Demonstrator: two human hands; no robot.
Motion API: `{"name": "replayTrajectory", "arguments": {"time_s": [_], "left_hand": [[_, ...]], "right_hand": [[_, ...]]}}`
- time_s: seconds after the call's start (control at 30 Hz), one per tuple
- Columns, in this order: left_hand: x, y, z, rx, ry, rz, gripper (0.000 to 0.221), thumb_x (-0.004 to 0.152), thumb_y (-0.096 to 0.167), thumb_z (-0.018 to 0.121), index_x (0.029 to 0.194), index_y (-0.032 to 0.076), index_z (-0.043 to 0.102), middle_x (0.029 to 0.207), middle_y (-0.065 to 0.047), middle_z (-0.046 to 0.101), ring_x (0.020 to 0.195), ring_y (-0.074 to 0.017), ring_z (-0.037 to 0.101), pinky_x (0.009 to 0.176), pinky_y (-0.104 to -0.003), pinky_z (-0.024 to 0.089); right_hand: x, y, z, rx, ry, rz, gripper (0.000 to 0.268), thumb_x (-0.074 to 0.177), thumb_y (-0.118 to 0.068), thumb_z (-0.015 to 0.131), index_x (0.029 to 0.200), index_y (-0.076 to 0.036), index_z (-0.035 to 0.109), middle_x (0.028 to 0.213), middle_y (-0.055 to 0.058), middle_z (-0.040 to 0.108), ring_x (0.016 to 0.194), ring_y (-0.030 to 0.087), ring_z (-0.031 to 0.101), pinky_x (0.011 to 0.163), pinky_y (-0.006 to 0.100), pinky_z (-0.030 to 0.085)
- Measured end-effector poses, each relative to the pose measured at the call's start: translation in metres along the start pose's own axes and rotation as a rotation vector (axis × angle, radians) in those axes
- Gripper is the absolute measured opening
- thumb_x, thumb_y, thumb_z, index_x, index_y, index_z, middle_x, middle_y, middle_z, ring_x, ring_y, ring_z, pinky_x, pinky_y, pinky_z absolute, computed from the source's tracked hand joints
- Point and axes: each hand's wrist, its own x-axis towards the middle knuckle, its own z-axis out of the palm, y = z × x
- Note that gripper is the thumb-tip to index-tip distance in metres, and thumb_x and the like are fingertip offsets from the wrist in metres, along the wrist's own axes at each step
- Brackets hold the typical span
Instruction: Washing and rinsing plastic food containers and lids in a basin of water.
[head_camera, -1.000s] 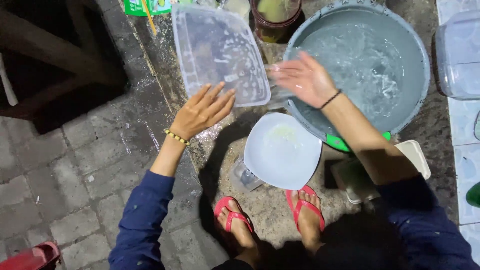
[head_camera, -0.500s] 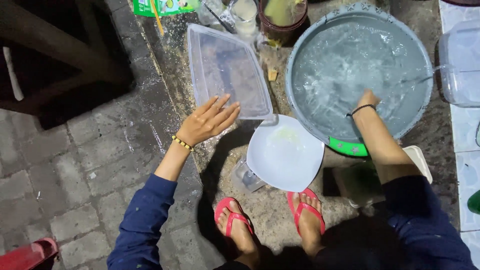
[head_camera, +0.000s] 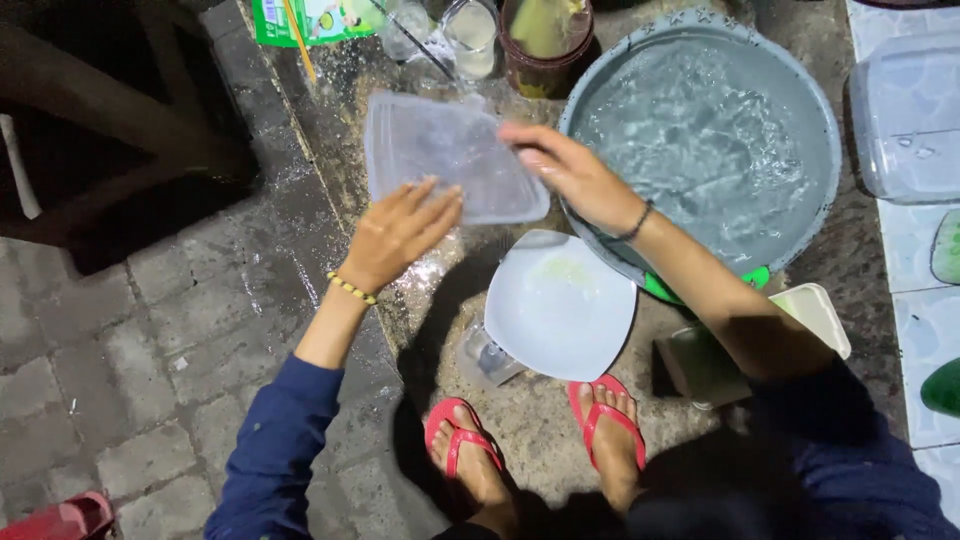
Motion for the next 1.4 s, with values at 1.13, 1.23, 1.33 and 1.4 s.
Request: {"name": "replayTrajectory", "arguments": {"time_s": [1.13,1.23,1.33,1.4], "left_hand": [[0.139,0.151,0.183,-0.692,-0.291,-1.119,0.077,0.098,0.021,0.058,0.16,-0.002,0.018,0.166,-0.03,0.009,0.154,-0.0474,0.013,0.119,-0.069,0.02],[0.137,0.154,0.193,-0.608,-0.373,-1.097,0.078,0.099,0.021,0.056,0.161,-0.002,0.013,0.167,-0.029,0.003,0.156,-0.0447,0.008,0.119,-0.069,0.016],[0.139,0.156,0.187,-0.54,-0.337,-1.076,0.071,0.102,0.018,0.051,0.16,-0.001,0.015,0.168,-0.029,-0.001,0.157,-0.0437,0.003,0.12,-0.069,0.012],[0.13,0.166,0.22,-0.51,-0.298,-1.067,0.067,0.102,0.014,0.052,0.159,-0.001,0.019,0.167,-0.031,-0.003,0.157,-0.0447,0.0,0.12,-0.069,0.011]], "right_hand": [[-0.033,0.13,-0.147,0.782,0.553,0.227,0.047,0.105,-0.048,0.046,0.13,-0.014,0.066,0.137,0.004,0.068,0.129,0.017,0.065,0.112,0.037,0.054],[-0.054,0.195,-0.201,0.834,0.732,0.197,0.043,0.102,-0.043,0.059,0.134,-0.015,0.066,0.143,0.002,0.064,0.134,0.017,0.061,0.111,0.038,0.053],[-0.122,0.329,-0.277,0.939,1.014,0.191,0.037,0.096,-0.028,0.071,0.13,-0.012,0.068,0.139,0.001,0.061,0.137,0.019,0.056,0.11,0.045,0.055],[-0.12,0.344,-0.285,1.015,1.164,0.19,0.035,0.091,-0.017,0.077,0.125,-0.011,0.07,0.135,-0.001,0.06,0.138,0.02,0.053,0.106,0.05,0.059]]}}
